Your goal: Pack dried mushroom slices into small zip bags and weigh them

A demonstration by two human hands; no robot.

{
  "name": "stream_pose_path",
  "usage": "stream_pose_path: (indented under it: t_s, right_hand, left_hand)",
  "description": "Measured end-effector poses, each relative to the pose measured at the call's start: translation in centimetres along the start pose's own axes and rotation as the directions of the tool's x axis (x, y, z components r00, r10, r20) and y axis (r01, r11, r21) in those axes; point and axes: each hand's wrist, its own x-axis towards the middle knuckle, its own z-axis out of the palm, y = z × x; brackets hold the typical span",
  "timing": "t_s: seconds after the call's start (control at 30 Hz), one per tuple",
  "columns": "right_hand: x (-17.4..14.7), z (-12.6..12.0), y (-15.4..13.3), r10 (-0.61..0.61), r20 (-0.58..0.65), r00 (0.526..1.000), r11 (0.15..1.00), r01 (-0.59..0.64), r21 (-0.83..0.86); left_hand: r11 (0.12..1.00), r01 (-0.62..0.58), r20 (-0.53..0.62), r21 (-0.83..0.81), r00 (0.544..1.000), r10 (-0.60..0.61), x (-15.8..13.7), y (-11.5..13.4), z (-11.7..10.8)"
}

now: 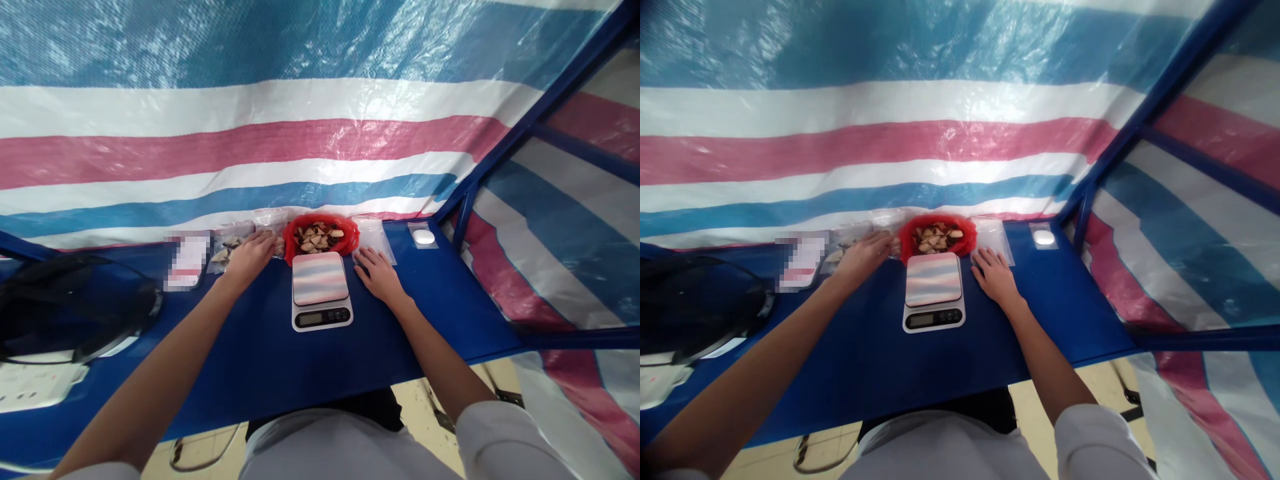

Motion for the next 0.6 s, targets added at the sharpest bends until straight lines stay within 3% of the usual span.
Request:
stream_pose_path:
  t_s: [0.1,0.37,0.5,0.6]
  right_hand:
    - [0.02,-0.05,0.02,0.000,0.009,1.000,1.000,0.000,0.008]
    - [-0.03,-0.05,-0.09,0.005,0.006,1.000,1.000,-0.005,-0.005]
    - [-0.08,-0.27,-0.34,-0.007,-0.032,0.999,1.000,0.007,-0.004]
    - [-0.10,-0.56,-0.52,-0.021,-0.068,0.997,1.000,0.021,0.001]
  left_hand:
    - [0.999,0.010,-0.008,-0.036,1.000,-0.010,0.05,-0.03,0.04]
    - [0.963,0.159,-0.106,-0.216,0.977,-0.185,0.32,0.29,-0.30]
    - [0.886,0.313,-0.130,-0.341,0.918,-0.374,0.13,0.38,-0.70]
    - [0.802,0.359,-0.153,-0.477,0.865,-0.478,0.05,0.60,-0.92]
